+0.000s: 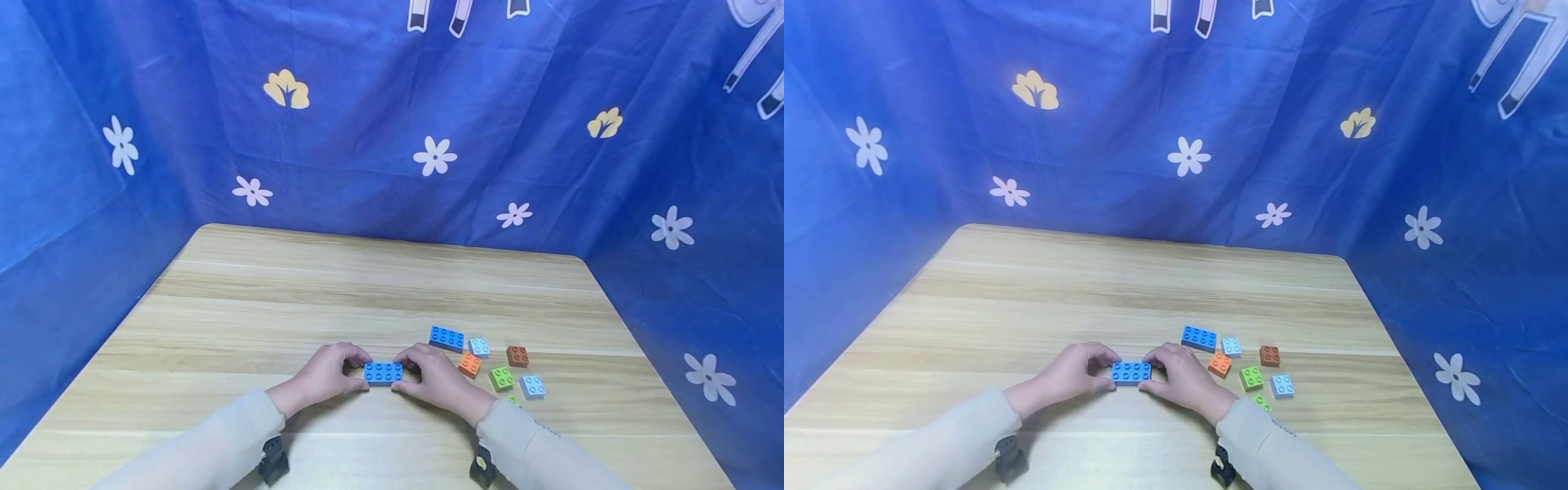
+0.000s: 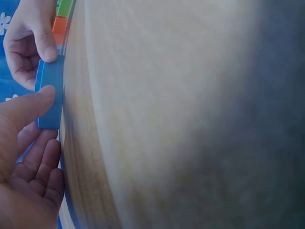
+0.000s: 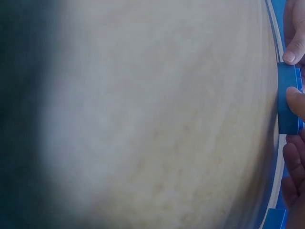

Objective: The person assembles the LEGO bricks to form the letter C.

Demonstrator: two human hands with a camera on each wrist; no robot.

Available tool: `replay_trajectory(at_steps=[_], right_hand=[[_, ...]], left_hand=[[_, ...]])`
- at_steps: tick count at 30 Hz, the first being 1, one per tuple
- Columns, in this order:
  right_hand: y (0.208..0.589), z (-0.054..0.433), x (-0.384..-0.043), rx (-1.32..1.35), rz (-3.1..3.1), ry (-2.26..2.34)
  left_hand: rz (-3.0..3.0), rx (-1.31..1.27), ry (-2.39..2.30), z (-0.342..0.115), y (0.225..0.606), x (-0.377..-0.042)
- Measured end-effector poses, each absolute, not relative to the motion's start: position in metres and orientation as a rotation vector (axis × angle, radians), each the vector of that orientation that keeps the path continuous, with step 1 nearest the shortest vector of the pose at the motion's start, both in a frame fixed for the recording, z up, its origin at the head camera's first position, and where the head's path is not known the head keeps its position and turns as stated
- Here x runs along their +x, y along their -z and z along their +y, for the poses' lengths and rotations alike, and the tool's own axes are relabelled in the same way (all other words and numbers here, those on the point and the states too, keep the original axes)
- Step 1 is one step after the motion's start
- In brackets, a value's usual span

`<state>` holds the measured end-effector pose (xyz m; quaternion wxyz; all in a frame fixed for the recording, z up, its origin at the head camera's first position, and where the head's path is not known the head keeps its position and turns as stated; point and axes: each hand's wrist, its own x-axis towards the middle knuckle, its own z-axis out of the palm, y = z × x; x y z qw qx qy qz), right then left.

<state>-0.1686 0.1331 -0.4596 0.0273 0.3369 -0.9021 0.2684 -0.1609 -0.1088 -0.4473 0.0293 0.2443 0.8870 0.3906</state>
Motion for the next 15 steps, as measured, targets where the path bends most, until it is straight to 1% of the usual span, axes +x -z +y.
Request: replay_trajectory(at_steps=[8, 15], right_hand=[[0.458, 0.136, -0.168, 1.025, -2.800, -0.874], [0.444, 0.144, -0.166, 0.966, -2.830, -0.946]], left_hand=[[2.742, 0.775, -1.202, -0.109, 0.447, -0.161], [2.751, 0.783, -1.201, -0.109, 0.449, -0.162]])
